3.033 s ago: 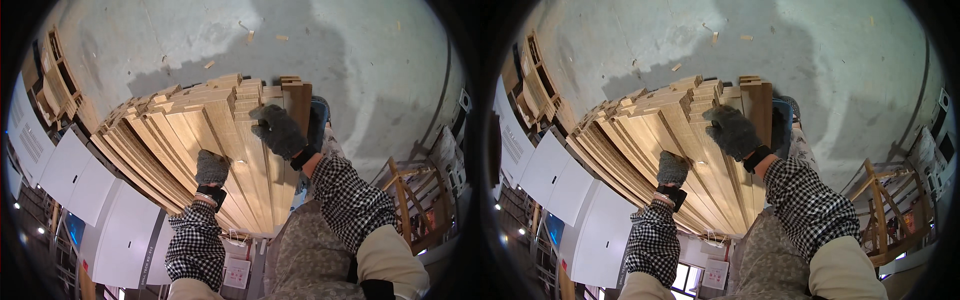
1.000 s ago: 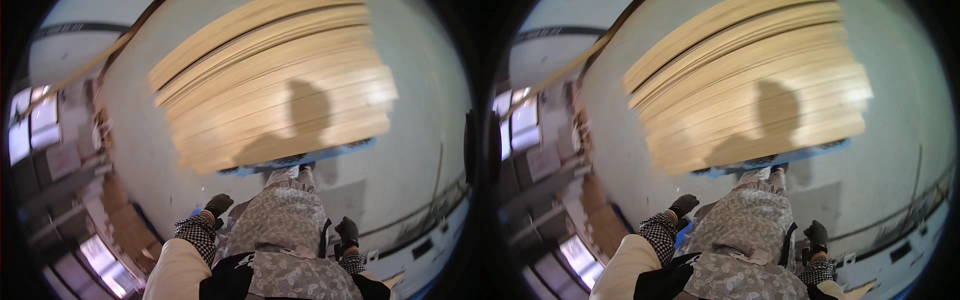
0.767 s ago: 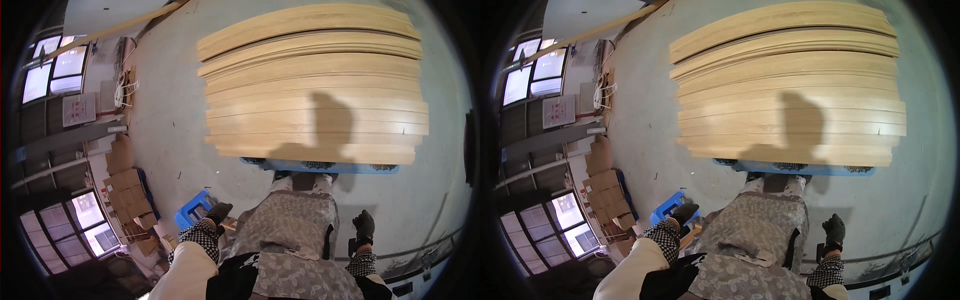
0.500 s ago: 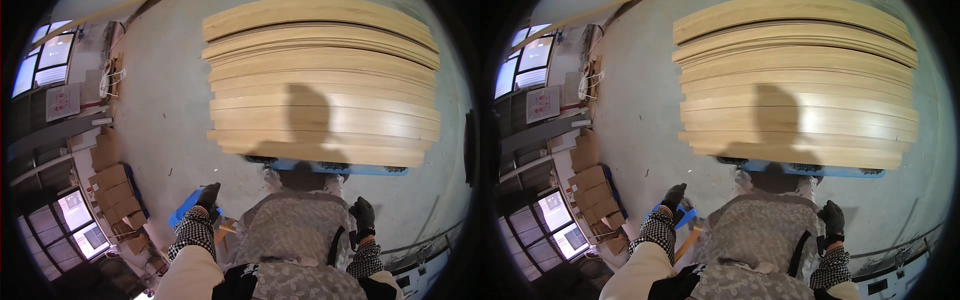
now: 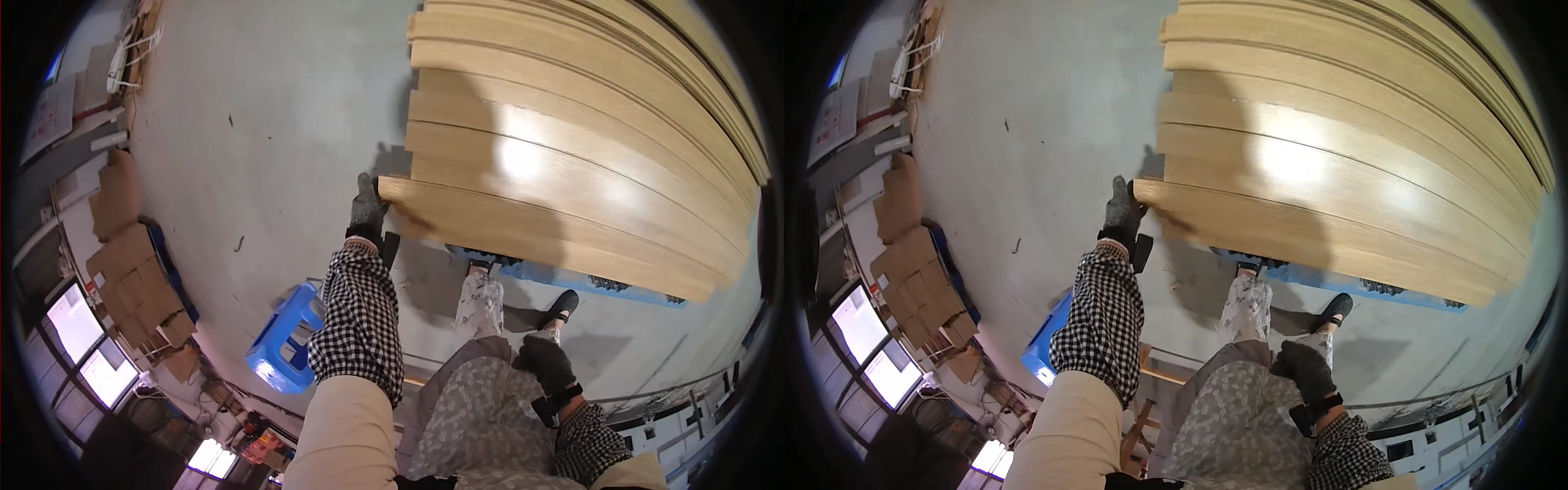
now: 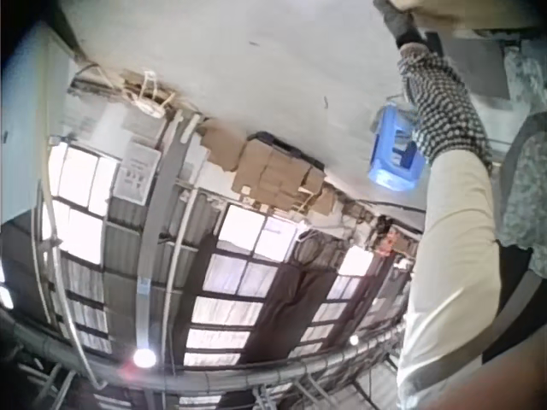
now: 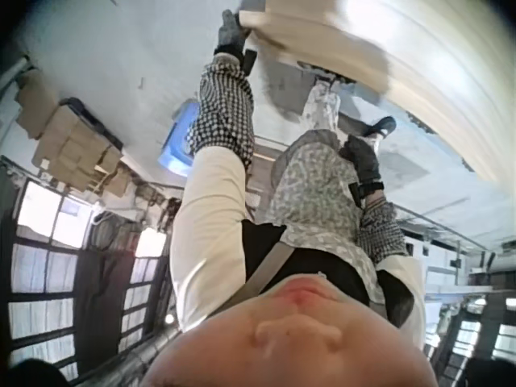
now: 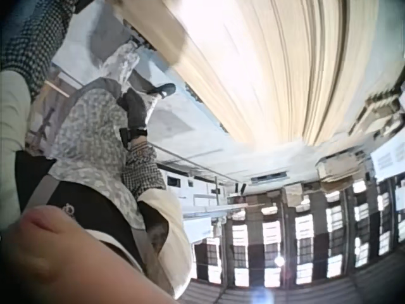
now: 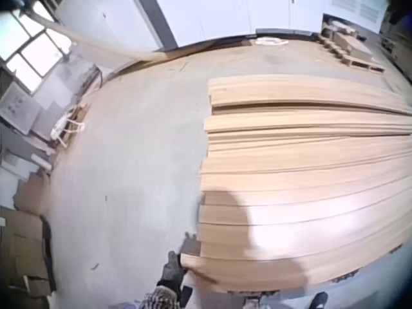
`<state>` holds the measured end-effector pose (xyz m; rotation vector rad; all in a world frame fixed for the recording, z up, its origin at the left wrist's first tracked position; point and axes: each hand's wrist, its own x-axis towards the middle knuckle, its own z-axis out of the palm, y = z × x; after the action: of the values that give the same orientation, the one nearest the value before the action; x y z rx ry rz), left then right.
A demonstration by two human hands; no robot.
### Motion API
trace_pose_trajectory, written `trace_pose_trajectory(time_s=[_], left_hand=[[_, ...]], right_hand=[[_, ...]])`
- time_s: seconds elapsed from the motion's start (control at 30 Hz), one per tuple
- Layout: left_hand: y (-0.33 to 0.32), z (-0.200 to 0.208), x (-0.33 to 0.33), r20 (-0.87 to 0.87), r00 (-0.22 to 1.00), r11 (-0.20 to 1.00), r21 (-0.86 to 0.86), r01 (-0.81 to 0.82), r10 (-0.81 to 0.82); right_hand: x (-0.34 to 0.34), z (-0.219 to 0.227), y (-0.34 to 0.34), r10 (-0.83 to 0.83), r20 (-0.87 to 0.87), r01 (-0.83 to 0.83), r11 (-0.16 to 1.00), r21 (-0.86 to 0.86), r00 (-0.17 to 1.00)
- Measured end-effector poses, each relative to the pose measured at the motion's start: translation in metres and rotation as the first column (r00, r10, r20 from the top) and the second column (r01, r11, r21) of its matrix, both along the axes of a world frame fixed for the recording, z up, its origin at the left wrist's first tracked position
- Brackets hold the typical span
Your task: The person picks up long wooden planks from a workbench and stacks them onto a blue pallet. The person handles the planks one by one, moving them from the table to the pallet in a repetitive sequence.
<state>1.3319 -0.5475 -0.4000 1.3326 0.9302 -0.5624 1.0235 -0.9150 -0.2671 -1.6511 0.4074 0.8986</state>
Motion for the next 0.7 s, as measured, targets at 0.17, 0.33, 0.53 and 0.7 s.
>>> trace_pose_trajectory(time_s=[0.17,0.33,0.53,0.7], left_hand=[[-0.018,-0.024,0.008,-0.051,0.974,0.970,-0.093,-0.226,0.222],[0.005,-0.047,-0.016,0.082,0.982,0.960,0.240,0.148,-0.172],[-0.028,-0.032,-0.013,-0.014,0.990,0.974,0.176,0.141,-0.141],[-0.041,-0.049,-0.021,0.013,0.955,0.911,0.304,0.279,-0.297]], right_hand=[[-0.025,0.002,-0.006,-0.577,-0.601,0.686,0.725,-0.064,0.554],[0.001,0.013,-0.010,-0.663,-0.634,0.732,0.646,-0.217,0.398],[-0.004,0.014,0.001,-0.706,-0.609,0.788,0.581,-0.206,0.361],[0.003,0.023,0.017,-0.709,-0.633,0.835,0.522,-0.175,0.311]])
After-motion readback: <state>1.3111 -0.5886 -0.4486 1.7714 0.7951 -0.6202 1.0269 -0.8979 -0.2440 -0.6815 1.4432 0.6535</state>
